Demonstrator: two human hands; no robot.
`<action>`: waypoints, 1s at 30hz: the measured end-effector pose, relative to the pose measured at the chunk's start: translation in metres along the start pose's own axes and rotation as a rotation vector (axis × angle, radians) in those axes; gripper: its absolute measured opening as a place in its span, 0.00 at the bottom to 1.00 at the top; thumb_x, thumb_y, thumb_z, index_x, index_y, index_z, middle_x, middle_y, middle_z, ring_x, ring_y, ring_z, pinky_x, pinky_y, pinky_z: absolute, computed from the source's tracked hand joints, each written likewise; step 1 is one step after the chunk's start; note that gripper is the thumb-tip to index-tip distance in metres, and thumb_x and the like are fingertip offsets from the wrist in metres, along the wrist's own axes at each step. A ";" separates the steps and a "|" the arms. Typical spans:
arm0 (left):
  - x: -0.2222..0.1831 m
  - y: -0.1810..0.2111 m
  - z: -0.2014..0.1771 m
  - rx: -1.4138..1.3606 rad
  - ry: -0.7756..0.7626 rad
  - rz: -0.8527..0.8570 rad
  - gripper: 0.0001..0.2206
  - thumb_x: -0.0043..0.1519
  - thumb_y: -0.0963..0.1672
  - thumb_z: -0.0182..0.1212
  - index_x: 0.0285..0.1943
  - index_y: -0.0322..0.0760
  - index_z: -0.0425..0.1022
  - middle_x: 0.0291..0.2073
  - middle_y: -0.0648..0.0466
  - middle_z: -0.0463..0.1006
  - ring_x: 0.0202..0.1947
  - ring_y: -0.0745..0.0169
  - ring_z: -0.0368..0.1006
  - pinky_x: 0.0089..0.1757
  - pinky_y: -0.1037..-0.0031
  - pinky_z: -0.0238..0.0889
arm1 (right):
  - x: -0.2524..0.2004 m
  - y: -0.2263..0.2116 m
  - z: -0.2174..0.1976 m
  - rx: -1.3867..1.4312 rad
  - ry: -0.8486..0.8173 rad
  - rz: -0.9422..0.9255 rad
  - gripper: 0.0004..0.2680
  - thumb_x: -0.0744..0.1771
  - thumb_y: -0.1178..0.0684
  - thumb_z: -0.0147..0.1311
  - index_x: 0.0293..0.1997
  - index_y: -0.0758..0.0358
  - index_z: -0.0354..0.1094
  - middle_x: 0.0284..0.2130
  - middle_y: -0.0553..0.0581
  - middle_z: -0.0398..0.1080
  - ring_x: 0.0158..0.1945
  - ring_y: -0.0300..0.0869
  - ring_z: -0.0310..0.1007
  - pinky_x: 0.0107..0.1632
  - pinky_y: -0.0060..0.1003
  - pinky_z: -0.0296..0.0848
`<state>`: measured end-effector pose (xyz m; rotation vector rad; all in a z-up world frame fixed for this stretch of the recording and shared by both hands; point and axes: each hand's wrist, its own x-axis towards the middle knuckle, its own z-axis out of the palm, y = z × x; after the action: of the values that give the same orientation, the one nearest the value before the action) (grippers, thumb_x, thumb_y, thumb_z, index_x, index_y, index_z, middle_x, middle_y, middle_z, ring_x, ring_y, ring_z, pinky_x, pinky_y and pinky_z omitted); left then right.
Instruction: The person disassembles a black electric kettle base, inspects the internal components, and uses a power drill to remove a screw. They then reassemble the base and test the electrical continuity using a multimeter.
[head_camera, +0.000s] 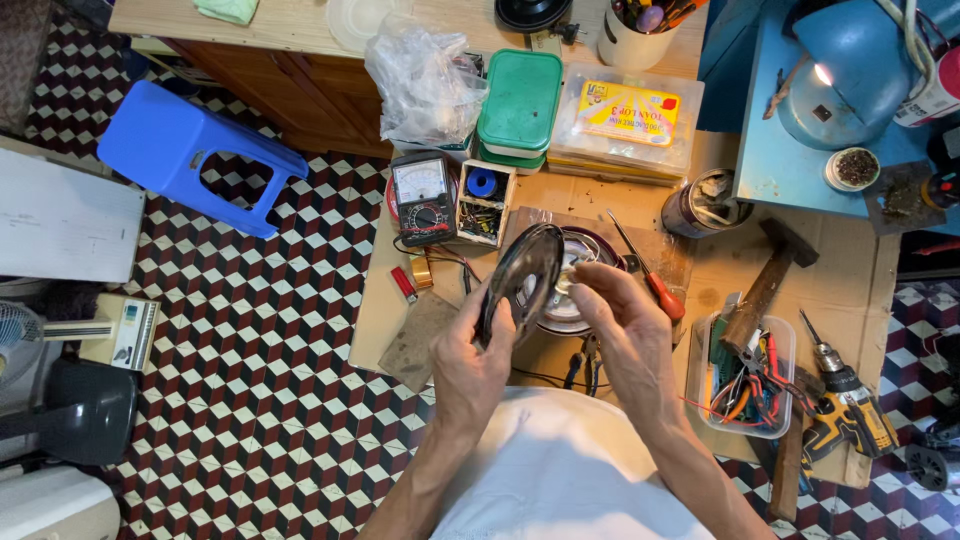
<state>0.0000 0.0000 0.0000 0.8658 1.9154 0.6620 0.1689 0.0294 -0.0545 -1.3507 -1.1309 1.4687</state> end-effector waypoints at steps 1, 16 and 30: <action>-0.002 -0.009 0.005 0.039 0.070 0.224 0.22 0.67 0.44 0.58 0.72 0.46 0.72 0.47 0.42 0.84 0.47 0.49 0.83 0.45 0.70 0.74 | -0.006 -0.006 0.008 0.098 -0.076 -0.019 0.20 0.69 0.51 0.55 0.68 0.71 0.64 0.58 0.65 0.73 0.61 0.44 0.73 0.66 0.39 0.70; 0.011 -0.046 -0.019 0.210 0.204 1.080 0.29 0.57 0.50 0.72 0.66 0.35 0.70 0.65 0.43 0.71 0.66 0.44 0.67 0.64 0.58 0.63 | -0.023 0.026 0.018 0.366 -0.160 0.102 0.16 0.69 0.56 0.54 0.64 0.67 0.66 0.51 0.54 0.74 0.54 0.35 0.71 0.59 0.32 0.70; 0.067 -0.005 -0.071 0.061 -0.347 1.203 0.13 0.52 0.39 0.74 0.44 0.46 0.79 0.48 0.61 0.82 0.56 0.63 0.76 0.68 0.55 0.59 | -0.033 -0.014 -0.001 -0.427 0.073 -0.353 0.11 0.66 0.65 0.58 0.54 0.64 0.75 0.61 0.60 0.70 0.67 0.44 0.69 0.68 0.38 0.68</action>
<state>-0.0876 0.0431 -0.0061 2.0308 0.9539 1.0253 0.1732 0.0009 -0.0327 -1.3791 -1.6029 0.9494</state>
